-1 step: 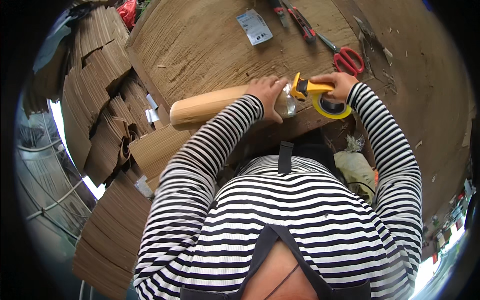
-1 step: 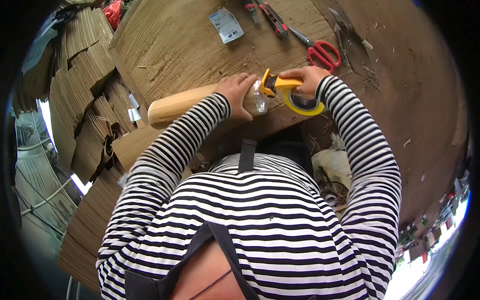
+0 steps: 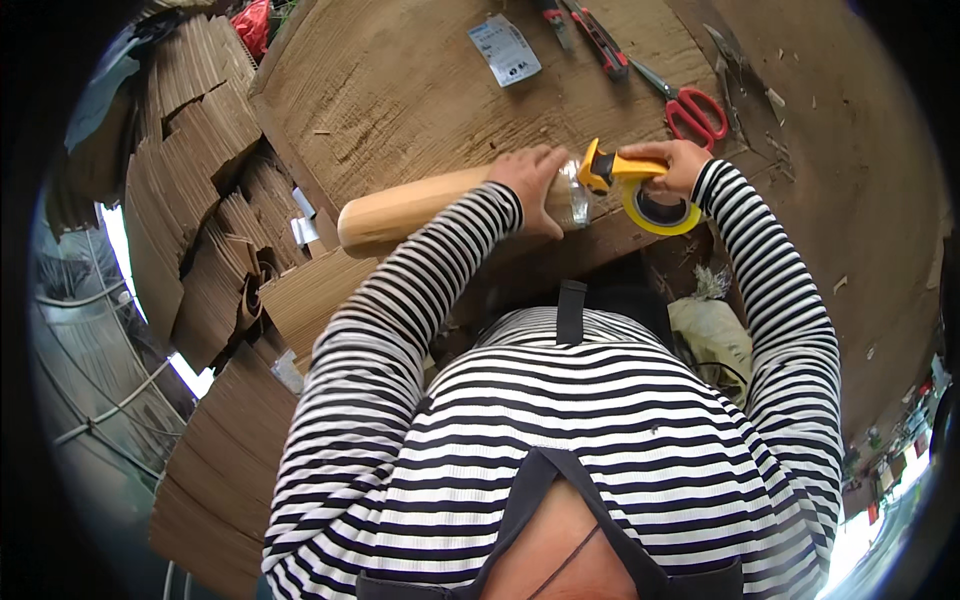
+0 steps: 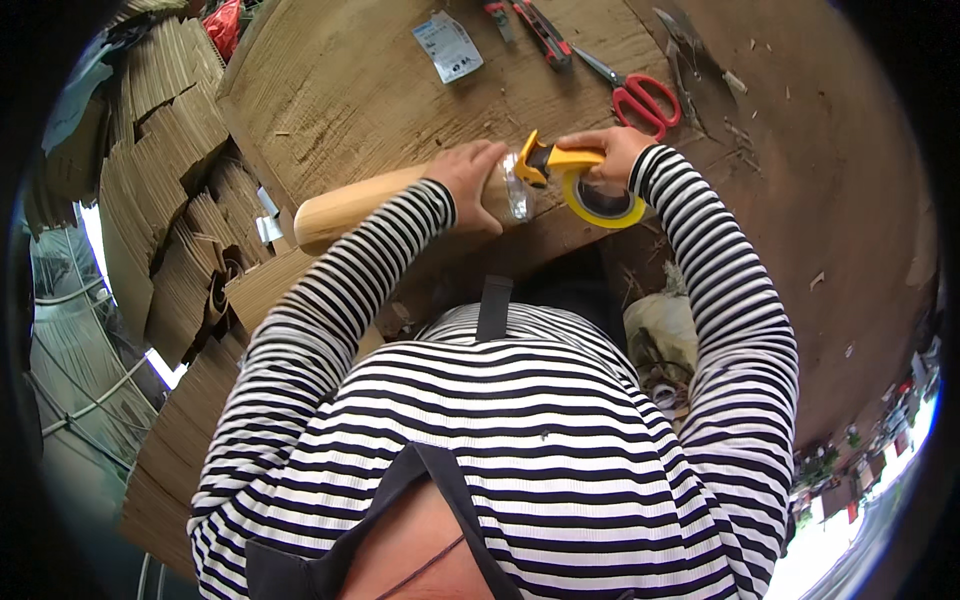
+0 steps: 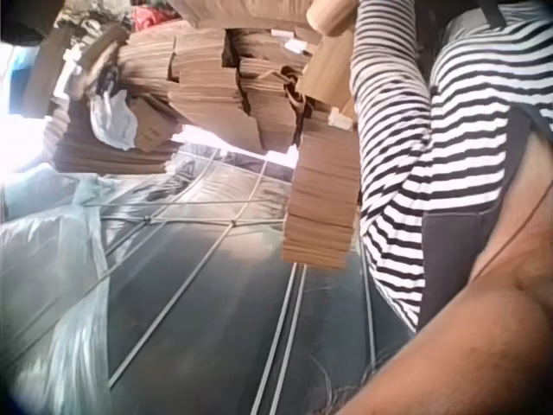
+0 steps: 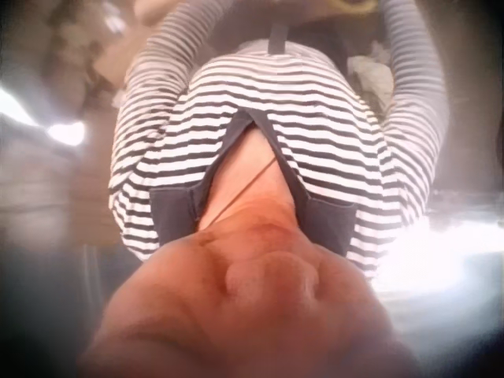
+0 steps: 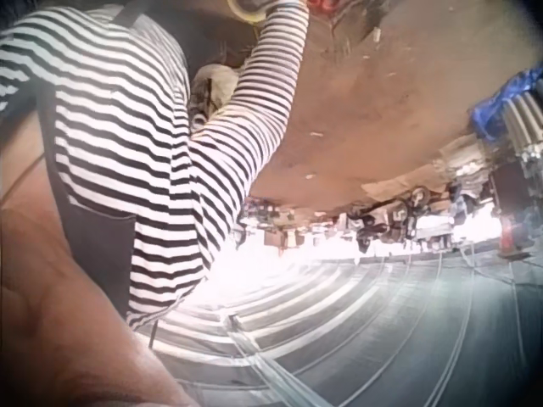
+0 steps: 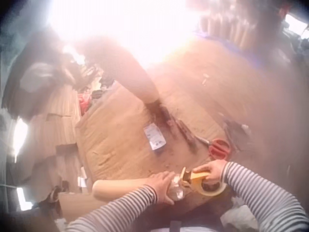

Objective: The person rolls flat cardboard sheets into cylindrical tubes, secures the seams with a handheld tape dispenser, and stacks the finished tubes. The person then folds a cardboard box and seals it with tape.

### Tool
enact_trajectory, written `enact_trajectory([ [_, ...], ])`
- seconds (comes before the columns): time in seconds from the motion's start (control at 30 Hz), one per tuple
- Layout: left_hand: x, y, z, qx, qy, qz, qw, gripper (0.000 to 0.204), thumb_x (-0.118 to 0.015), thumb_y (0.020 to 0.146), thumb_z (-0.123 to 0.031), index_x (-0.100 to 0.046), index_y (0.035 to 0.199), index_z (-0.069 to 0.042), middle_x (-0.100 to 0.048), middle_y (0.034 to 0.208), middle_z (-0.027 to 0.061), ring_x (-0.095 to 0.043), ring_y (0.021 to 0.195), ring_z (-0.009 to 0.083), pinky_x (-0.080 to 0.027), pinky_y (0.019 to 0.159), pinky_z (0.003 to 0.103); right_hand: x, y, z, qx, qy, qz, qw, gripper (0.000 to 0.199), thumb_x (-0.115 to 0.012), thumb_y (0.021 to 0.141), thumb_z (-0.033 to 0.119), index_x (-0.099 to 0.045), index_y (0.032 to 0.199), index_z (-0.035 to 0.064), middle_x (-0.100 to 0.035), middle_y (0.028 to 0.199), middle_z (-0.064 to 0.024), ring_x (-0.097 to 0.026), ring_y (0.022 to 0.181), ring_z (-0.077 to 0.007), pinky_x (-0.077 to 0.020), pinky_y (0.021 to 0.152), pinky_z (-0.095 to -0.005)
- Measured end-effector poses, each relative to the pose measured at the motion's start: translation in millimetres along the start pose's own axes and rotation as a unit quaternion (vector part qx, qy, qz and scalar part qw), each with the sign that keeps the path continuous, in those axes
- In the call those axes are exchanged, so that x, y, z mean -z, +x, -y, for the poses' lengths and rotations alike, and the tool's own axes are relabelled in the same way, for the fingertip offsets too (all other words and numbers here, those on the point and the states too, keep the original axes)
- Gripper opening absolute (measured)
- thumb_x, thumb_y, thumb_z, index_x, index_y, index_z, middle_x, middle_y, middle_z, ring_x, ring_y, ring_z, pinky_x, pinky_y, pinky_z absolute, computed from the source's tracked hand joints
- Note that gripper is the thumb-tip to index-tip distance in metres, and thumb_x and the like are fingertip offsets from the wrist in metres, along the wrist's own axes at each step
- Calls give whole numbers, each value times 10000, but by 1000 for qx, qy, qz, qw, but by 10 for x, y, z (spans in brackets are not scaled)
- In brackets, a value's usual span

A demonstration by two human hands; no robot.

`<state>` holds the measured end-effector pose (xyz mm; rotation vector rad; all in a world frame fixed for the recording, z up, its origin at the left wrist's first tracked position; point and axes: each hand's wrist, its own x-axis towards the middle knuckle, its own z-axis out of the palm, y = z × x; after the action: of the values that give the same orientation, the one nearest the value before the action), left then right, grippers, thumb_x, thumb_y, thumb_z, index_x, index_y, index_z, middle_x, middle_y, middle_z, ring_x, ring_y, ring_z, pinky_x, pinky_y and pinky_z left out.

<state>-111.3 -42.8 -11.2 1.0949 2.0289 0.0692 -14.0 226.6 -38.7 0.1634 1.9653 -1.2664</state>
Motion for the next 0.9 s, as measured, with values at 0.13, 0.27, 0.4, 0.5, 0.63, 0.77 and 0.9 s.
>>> enact_trajectory([
  [0.13,80,319,272,10,-43,56,997,1100,-856,500,-516,-388,1358,-10,-538,1267,185,-520,1186,311,-411,1010,371,-501,-85,-398,7,338,-83,937,620,-677,762,10,-500,1353,73,-547,1318,-106,-544,1136,-156,-430,967,-264],
  [0.27,144,426,344,25,-66,95,993,1095,-871,472,-524,-416,1349,-51,-575,1232,153,-549,1153,302,-424,993,372,-1397,-511,-691,66,393,-172,901,624,-675,771,43,-475,1363,33,-528,1338,-114,-508,1197,-176,-377,1021,-284],
  [0.4,121,454,387,17,-77,96,992,1089,-876,488,-503,-407,1358,-45,-579,1230,159,-544,1163,300,-425,994,370,-1894,-1282,-519,-37,423,-137,895,644,-662,774,31,-443,1379,16,-520,1343,-123,-500,1211,-186,-362,1040,-293],
  [0.5,122,475,425,-1,-70,81,994,1033,-850,521,-531,-440,1337,-50,-588,1225,150,-554,1151,294,-432,984,369,-1927,-1516,-384,-46,447,-129,884,652,-662,771,27,-442,1384,37,-521,1348,-120,-503,1219,-192,-372,1041,-300],
  [0.63,103,549,530,-26,-122,95,988,1010,-852,523,-518,-467,1319,-30,-600,1207,164,-557,1146,289,-429,984,359,-1937,-869,-384,19,306,-35,951,655,-698,759,126,-464,1367,58,-555,1318,-122,-538,1190,-198,-414,1012,-306],
  [0.77,185,727,746,-41,-167,107,979,949,-866,565,-449,-485,1307,4,-607,1195,160,-552,1147,249,-420,997,325,-1649,198,365,-62,192,73,977,668,-728,709,281,-530,1302,46,-664,1113,-162,-647,993,-243,-505,902,-341],
  [0.9,415,719,983,48,-280,74,956,874,-811,655,-455,-478,1325,-2,-583,1235,185,-538,1168,310,-404,1023,388,-1987,110,925,48,-49,110,992,614,-659,713,345,-553,1306,224,-654,1121,-153,-638,991,-314,-486,926,-378],
])
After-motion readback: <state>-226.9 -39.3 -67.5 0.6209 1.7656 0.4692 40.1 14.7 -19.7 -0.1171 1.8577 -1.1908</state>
